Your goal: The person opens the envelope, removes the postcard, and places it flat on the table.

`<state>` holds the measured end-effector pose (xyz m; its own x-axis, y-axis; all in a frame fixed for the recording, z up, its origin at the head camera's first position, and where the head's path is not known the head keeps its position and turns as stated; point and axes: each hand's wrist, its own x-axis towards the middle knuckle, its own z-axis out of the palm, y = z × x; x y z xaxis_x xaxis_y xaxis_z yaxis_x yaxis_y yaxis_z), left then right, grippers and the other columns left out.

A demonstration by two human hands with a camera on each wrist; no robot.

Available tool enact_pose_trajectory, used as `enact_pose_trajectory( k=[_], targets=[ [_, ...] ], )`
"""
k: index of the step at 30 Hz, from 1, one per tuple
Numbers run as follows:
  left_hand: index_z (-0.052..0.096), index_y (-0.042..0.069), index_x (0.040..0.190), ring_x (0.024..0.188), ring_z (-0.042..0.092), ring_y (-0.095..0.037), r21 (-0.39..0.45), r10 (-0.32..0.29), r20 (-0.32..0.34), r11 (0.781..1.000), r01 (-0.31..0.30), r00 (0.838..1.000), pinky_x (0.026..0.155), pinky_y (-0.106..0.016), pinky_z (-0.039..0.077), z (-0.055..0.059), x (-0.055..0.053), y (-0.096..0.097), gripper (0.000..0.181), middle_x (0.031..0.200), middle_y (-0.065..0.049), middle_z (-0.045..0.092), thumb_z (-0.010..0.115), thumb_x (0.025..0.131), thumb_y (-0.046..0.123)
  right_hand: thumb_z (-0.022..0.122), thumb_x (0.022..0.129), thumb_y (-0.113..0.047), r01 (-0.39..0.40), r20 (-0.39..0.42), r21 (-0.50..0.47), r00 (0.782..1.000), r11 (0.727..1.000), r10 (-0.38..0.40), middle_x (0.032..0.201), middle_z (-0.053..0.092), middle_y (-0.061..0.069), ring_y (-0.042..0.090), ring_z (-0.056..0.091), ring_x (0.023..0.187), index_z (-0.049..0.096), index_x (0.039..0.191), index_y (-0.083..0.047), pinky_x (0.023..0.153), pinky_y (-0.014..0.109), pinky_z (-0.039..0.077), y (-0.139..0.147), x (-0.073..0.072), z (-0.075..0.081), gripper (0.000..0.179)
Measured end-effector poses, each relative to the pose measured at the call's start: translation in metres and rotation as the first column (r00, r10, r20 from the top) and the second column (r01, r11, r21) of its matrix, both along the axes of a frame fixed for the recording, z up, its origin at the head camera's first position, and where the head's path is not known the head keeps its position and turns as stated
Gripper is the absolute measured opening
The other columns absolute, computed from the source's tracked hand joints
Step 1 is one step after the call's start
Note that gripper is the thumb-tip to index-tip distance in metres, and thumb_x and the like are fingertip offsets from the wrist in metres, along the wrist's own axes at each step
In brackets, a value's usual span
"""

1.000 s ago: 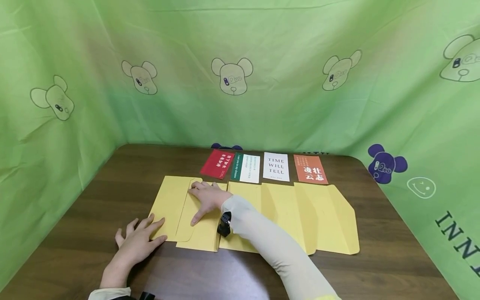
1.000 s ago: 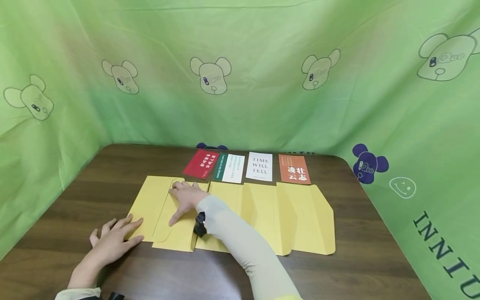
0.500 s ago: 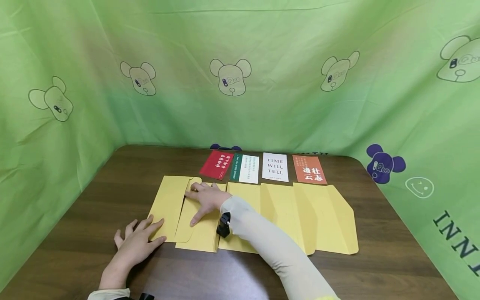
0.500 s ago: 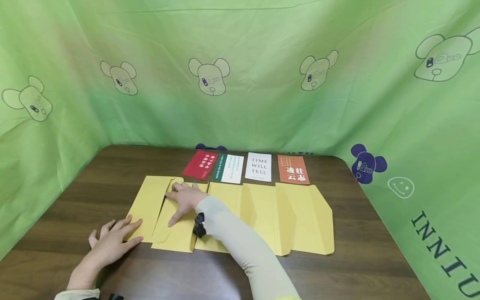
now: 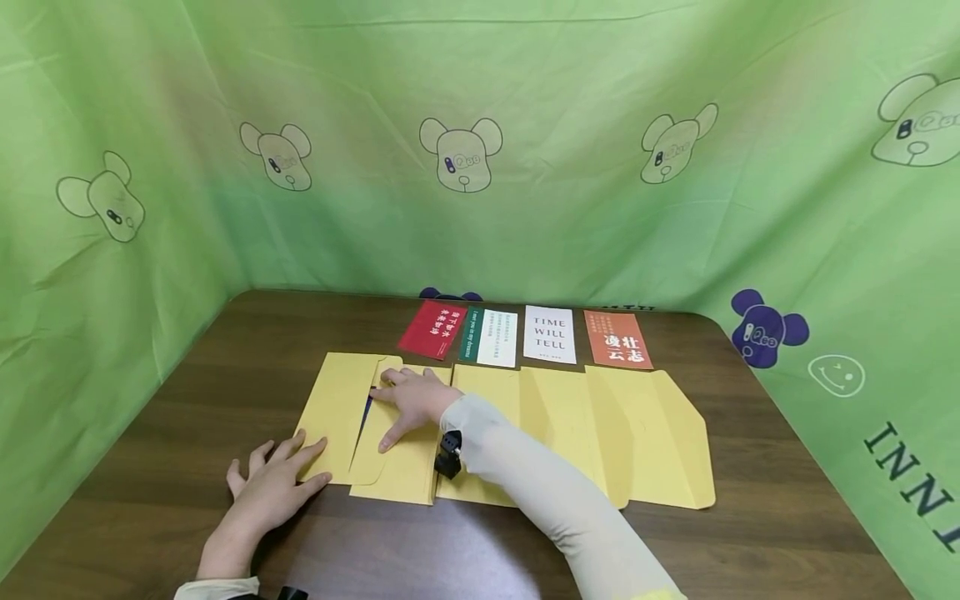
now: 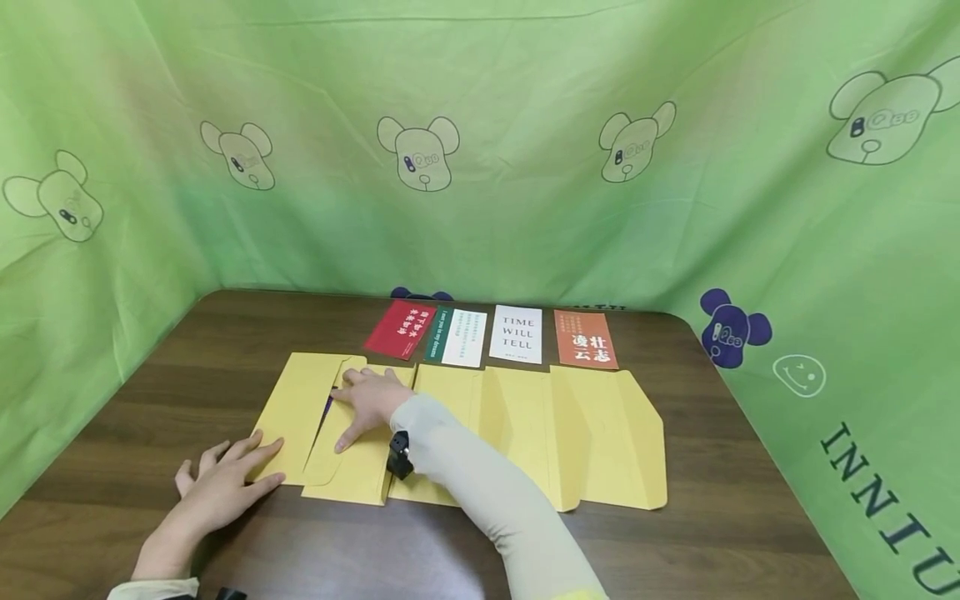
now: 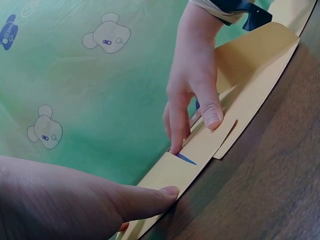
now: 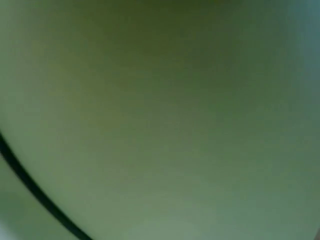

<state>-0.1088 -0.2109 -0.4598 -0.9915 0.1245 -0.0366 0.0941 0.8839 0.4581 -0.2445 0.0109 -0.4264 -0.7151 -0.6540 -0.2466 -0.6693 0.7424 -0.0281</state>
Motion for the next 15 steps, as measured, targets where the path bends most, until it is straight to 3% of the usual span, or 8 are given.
enact_pose_trajectory(
  k=[8,15],
  targets=[
    [0.054,0.012,0.144,0.133,0.021,-0.059,-0.012,0.004,0.0,1.0,-0.004,1.0,0.095,-0.081,0.0,0.0003,0.0,0.0006,0.058,0.153,-0.025,0.037,0.063,0.095,0.043,0.075,0.074,-0.068,0.004,-0.034,-0.022,0.999,1.0,-0.005,0.157,0.037,0.002,0.022,0.038,0.141,0.044,0.152,-0.026,0.107,0.046,0.038,-0.0011,0.0045,0.0011,0.093],
    [0.054,0.014,0.144,0.133,0.022,-0.059,-0.019,0.006,0.007,1.0,-0.006,1.0,0.096,-0.08,0.0,-0.0009,-0.0001,-0.0001,0.058,0.153,-0.024,0.036,0.062,0.096,0.044,0.076,0.074,-0.066,0.019,-0.028,-0.056,0.999,0.998,-0.02,0.158,0.037,0.003,0.02,0.036,0.143,0.049,0.149,-0.022,0.107,0.044,0.04,-0.0011,0.0052,-0.0018,0.091]
  ],
)
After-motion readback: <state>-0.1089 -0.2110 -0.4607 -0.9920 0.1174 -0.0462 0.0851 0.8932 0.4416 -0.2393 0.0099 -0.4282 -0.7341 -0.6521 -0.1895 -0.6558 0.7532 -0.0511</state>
